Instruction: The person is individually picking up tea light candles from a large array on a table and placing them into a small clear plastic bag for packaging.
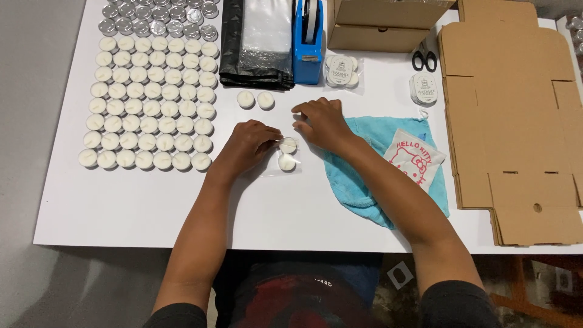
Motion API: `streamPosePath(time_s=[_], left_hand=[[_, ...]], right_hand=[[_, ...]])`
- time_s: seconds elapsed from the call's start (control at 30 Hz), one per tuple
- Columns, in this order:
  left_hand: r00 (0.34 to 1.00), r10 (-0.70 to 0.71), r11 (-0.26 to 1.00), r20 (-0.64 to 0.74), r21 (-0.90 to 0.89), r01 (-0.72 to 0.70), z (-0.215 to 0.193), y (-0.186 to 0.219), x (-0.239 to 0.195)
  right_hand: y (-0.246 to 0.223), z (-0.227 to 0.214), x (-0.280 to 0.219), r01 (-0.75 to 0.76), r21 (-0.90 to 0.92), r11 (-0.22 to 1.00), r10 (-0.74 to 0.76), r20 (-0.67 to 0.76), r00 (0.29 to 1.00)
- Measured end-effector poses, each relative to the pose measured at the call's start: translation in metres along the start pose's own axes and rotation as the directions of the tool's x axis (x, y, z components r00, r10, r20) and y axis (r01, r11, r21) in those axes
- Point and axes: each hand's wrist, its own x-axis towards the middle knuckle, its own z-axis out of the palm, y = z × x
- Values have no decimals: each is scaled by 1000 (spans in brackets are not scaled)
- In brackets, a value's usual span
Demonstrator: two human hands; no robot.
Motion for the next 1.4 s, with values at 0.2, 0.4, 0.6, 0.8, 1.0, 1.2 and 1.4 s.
streamPosePath(time_s=[0.2, 0.4, 0.6, 0.8, 1.0, 1.2, 1.4], left_hand=[[997, -64, 998, 49, 2, 64, -8, -1, -2], [996, -76, 997, 50, 15, 75, -7, -7, -4], [999, -40, 999, 24, 9, 40, -9, -7, -3], [998, -58, 998, 20, -2, 58, -8, -5, -1], [992, -96, 995, -86, -10, 96, 15, -22, -4], [987, -92, 996, -134, 1, 93, 26, -22, 0], [988, -101, 994, -118, -47, 96, 21, -9, -1]], right_hand=[[-20, 5, 47, 21, 31, 999, -21, 9, 1000], [-34, 7, 58, 88, -20, 996, -88, -5, 996], [-32, 9, 61, 68, -25, 997, -68, 5, 998], [-10, 18, 54, 90, 52, 995, -88, -34, 996], [-4, -16, 9, -27, -15, 1000, 28, 54, 998], [-4, -31, -42, -115, -81, 990, 125, 123, 985], [-2, -16, -56, -50, 6, 999, 49, 96, 994]])
